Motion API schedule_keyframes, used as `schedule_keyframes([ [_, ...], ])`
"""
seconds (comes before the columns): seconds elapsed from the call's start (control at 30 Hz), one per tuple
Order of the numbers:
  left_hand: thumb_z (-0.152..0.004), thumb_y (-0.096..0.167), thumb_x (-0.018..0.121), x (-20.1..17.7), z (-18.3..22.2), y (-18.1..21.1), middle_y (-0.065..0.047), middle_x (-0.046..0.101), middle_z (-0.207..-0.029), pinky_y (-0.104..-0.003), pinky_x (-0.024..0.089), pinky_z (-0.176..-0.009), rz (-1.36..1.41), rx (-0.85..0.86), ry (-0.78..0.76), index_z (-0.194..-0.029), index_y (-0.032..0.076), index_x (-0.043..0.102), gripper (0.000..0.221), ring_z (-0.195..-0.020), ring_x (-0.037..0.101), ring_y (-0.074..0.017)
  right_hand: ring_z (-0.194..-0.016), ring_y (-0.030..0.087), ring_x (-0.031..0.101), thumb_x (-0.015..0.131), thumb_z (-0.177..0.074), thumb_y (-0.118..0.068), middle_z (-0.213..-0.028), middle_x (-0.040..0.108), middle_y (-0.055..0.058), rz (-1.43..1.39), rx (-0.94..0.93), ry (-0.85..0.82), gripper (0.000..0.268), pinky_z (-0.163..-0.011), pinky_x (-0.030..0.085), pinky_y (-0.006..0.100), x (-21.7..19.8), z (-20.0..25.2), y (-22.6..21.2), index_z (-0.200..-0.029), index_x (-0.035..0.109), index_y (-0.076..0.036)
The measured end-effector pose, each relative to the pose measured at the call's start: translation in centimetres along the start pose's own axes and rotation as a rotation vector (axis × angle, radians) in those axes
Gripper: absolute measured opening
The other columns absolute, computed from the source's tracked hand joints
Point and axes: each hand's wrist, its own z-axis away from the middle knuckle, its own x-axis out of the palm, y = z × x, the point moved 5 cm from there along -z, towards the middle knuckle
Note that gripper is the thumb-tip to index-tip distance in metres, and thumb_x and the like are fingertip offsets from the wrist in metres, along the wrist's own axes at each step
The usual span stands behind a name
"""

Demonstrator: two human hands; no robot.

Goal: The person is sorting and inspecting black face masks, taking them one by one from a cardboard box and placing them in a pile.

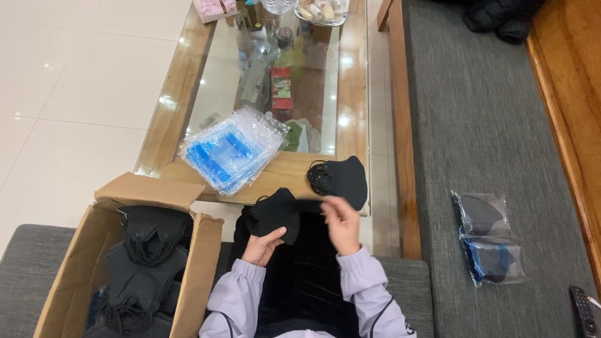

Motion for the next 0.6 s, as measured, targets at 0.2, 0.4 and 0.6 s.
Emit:
schedule_keyframes([
  [0.2, -0.074, -0.013, 0.085, -0.4, -0.4, -0.3, -0.011, 0.074, -0.126, -0.038, 0.067, -0.069, 0.021, -0.007, 0.022, -0.134, 0.017, 0.069, 0.069, -0.093, 0.078, -0.0317, -0.044, 0.014, 0.055, 0.067, -0.099, -0.004, -0.073, 0.069, 0.02, -0.163, 0.364, 0.284, 0.026, -0.032, 0.041, 0.022, -4.3, -3.2, 1.8, -0.122, 0.064, 0.007],
  [0.4, -0.073, -0.014, 0.086, -0.2, 0.0, -0.1, -0.013, 0.072, -0.13, -0.039, 0.067, -0.071, 0.018, -0.011, 0.028, -0.137, 0.016, 0.066, 0.073, -0.094, 0.077, -0.0328, -0.045, 0.014, 0.059, 0.067, -0.099, -0.01, -0.07, 0.07, 0.015, 0.065, 0.374, 0.255, 0.041, -0.036, 0.044, 0.026, -5.3, -3.7, 6.2, -0.135, 0.058, 0.006],
  [0.6, -0.073, -0.013, 0.087, -0.5, -0.1, -0.1, -0.015, 0.071, -0.132, -0.041, 0.067, -0.072, 0.024, -0.02, 0.029, -0.139, 0.013, 0.064, 0.075, -0.095, 0.077, -0.035, -0.08, 0.022, 0.069, 0.062, -0.101, -0.033, -0.091, 0.065, 0.003, 0.718, 0.214, 0.185, 0.05, -0.067, 0.056, 0.039, -5.6, -3.0, -0.7, -0.148, 0.051, -0.017],
])
